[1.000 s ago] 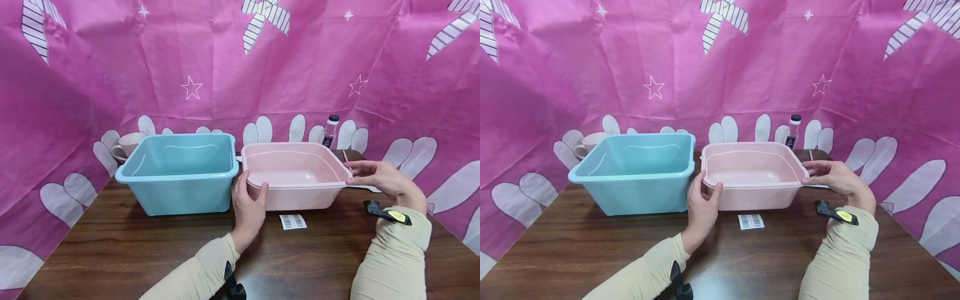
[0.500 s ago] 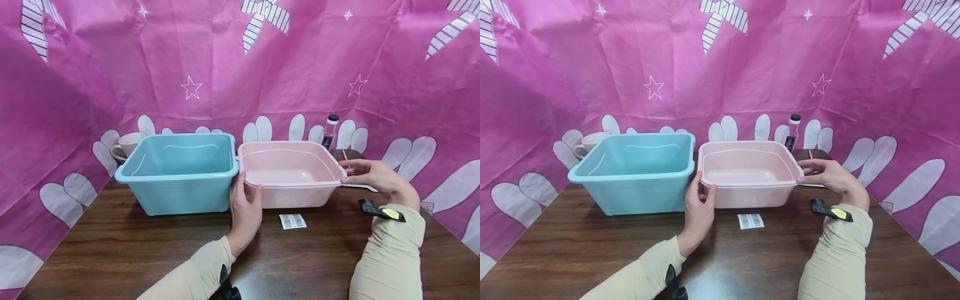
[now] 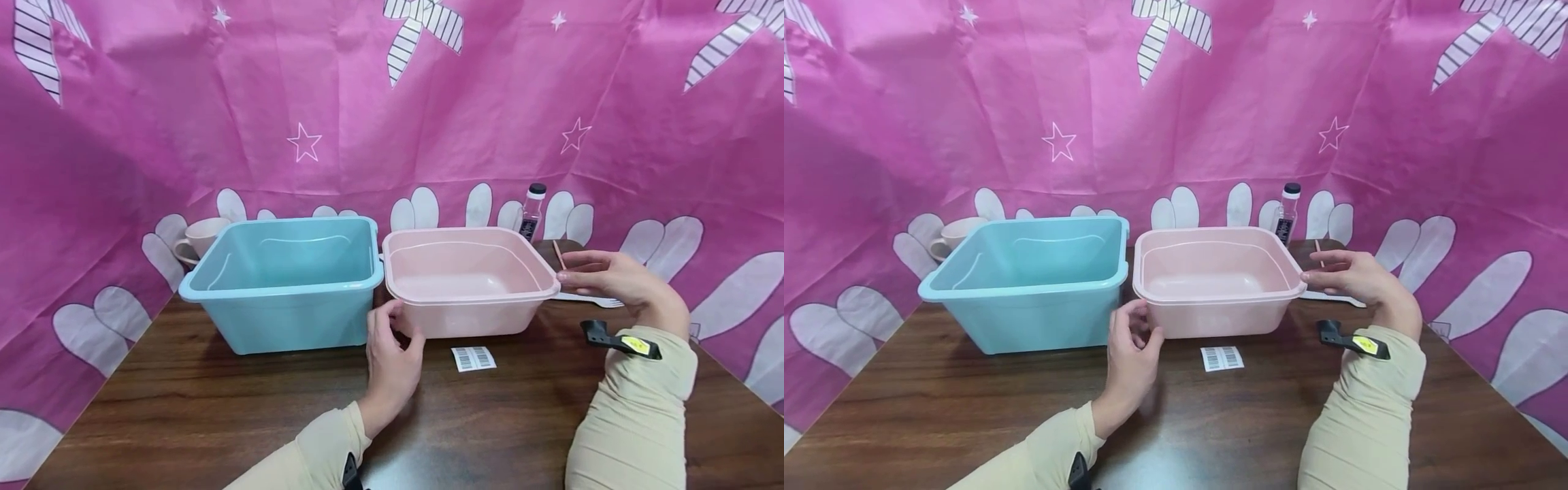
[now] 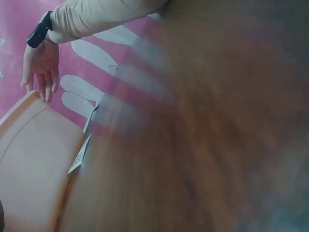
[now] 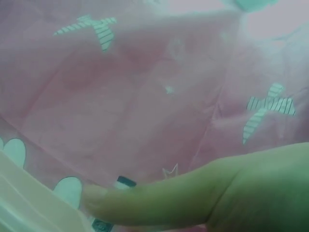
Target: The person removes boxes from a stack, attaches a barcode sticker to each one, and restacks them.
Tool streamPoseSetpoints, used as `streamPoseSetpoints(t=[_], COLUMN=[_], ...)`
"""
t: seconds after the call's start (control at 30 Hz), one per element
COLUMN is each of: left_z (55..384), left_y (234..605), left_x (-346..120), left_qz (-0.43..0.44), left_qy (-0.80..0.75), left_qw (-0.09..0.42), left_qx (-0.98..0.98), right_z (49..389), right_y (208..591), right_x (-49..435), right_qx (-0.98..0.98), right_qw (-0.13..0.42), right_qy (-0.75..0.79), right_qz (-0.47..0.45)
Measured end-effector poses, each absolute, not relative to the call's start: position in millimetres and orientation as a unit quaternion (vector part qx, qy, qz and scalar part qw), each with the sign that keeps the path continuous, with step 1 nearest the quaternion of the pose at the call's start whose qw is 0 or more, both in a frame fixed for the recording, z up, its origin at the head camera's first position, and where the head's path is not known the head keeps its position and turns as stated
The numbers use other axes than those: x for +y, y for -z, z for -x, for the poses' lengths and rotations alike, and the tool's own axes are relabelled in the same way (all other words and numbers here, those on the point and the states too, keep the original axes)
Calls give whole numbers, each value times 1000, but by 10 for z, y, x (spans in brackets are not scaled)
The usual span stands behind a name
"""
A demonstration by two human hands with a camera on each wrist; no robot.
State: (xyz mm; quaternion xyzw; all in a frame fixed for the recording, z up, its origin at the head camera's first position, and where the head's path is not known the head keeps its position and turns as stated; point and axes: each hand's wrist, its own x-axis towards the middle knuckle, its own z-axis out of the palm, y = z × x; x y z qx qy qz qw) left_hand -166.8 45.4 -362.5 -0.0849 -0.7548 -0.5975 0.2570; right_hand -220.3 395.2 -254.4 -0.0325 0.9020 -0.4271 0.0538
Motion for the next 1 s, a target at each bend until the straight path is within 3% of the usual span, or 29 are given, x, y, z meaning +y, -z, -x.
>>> streamPoseSetpoints(t=[0.17,0.27,0.4,0.7,1.0], left_z=[1636,1640,1692,1857,1973], left_y=[3659,3663,3663,3674,3698], left_x=[512,585,677,737,815], left_qz=[151,203,260,303,340], left_qy=[601,581,530,448,346], left_qw=[179,98,40,14,-8], left_qx=[-764,-782,-806,-841,-874], right_z=[2132,2092,2074,2020,2017], right_y=[2464,2401,2322,2227,2200], right_x=[4006,4020,3970,3812,3742], right_qx=[874,880,888,873,880], right_qw=[43,7,-55,-98,-107], right_qy=[484,475,457,478,462], right_qz=[-2,-2,8,18,26])
